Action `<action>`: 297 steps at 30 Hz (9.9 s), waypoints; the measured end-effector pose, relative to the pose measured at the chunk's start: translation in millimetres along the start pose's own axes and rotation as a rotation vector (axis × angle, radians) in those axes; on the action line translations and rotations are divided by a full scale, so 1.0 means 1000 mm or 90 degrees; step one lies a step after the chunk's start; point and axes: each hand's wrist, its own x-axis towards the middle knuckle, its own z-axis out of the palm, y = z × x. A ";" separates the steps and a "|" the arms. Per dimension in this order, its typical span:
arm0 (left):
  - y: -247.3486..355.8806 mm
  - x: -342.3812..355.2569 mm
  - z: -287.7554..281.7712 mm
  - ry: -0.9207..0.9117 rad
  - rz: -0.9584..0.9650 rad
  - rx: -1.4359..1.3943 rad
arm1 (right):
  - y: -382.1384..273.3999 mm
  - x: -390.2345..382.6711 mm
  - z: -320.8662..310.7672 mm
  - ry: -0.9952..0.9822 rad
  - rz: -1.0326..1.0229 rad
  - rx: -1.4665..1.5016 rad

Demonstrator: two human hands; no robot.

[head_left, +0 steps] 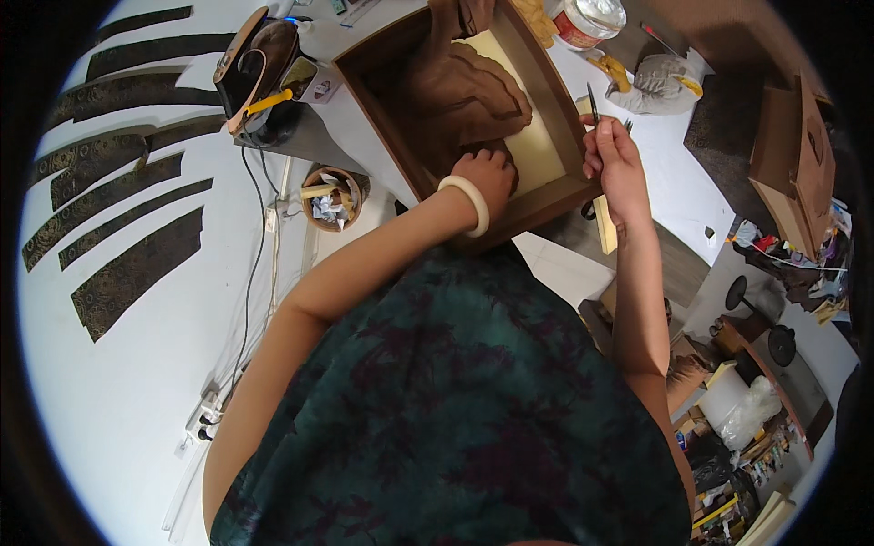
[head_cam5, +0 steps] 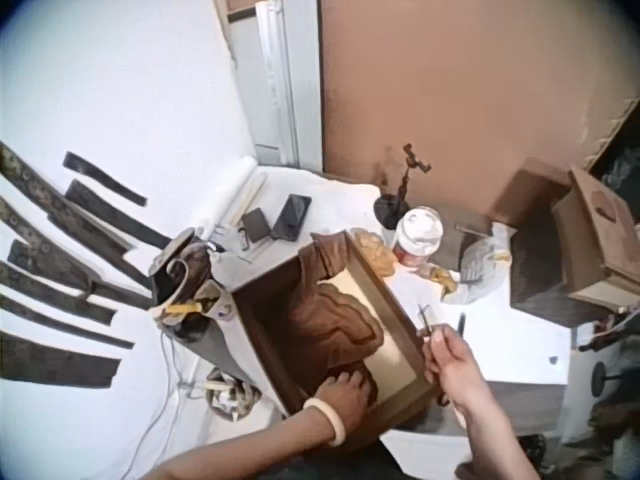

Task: The person uses pliers to remove staples from a brown fabric lining inside a wooden frame. They repeatedly reposition the fabric and pull out staples along the edges, then smooth the fabric back into place.

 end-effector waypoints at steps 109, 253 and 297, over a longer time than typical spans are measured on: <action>-0.015 0.173 -0.151 -0.060 0.401 -0.035 | 0.119 0.129 0.057 0.262 0.093 -0.709; 0.002 0.149 -0.186 0.158 0.389 0.095 | 0.068 0.178 0.043 -0.049 0.028 -0.863; 0.016 0.098 -0.238 0.096 0.298 0.112 | 0.068 0.180 0.040 -0.127 -0.096 -0.935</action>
